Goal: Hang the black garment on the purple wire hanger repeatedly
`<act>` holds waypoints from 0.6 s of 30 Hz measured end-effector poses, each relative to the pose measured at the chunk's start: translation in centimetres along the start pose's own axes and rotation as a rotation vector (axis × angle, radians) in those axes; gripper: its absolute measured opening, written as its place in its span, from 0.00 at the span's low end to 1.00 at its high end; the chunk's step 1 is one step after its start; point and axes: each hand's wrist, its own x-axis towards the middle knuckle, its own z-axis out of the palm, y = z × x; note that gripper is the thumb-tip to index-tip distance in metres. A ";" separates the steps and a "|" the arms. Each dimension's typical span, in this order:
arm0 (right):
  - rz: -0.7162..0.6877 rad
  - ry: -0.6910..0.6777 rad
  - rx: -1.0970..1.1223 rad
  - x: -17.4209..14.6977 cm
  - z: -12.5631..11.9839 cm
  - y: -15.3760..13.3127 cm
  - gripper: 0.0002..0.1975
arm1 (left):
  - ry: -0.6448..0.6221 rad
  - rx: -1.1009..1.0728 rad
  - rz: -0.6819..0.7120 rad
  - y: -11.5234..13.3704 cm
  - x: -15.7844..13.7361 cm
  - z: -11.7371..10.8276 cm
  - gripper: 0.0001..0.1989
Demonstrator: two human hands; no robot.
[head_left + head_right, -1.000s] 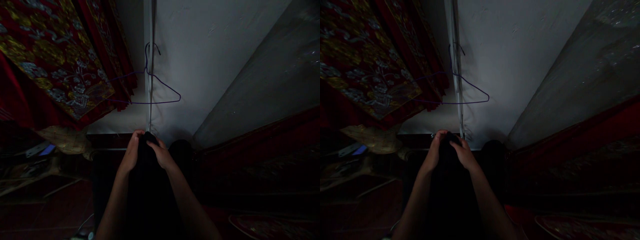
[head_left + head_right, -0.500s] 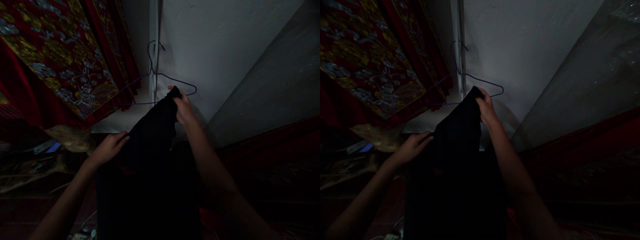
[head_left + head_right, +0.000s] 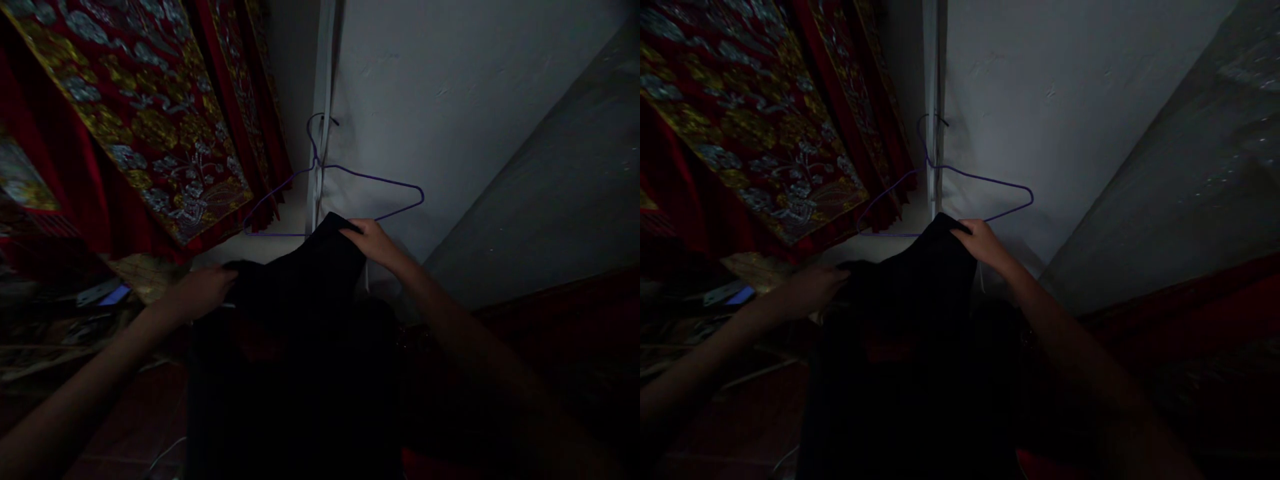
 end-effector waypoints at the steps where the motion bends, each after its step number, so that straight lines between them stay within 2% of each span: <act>1: 0.033 -0.013 0.029 0.0 -0.2 -0.3 0.14 | 0.035 0.073 0.033 -0.2 0.8 -0.8 0.06; 3: 0.102 -0.032 0.083 0.1 -0.4 -0.8 0.16 | 0.124 0.103 0.102 -0.3 2.6 -2.1 0.08; 7: 0.157 -0.023 0.137 -0.4 0.4 -1.1 0.19 | 0.442 -0.169 0.163 1.3 5.1 -2.6 0.12; 9: 0.157 -0.011 0.157 -0.8 1.0 -1.0 0.20 | 0.544 -0.243 0.188 2.5 5.7 -2.5 0.10; 12: 0.166 -0.017 0.185 -1.1 1.9 -1.2 0.20 | 0.605 -0.199 0.245 3.8 7.0 -3.3 0.09; 15: 0.135 -0.030 0.173 -1.1 2.9 -1.8 0.19 | 0.565 -0.103 0.304 4.6 9.4 -5.2 0.09; 18: 0.028 -0.031 0.121 -1.4 3.9 -2.5 0.16 | 0.536 -0.125 0.342 5.4 12.1 -6.5 0.12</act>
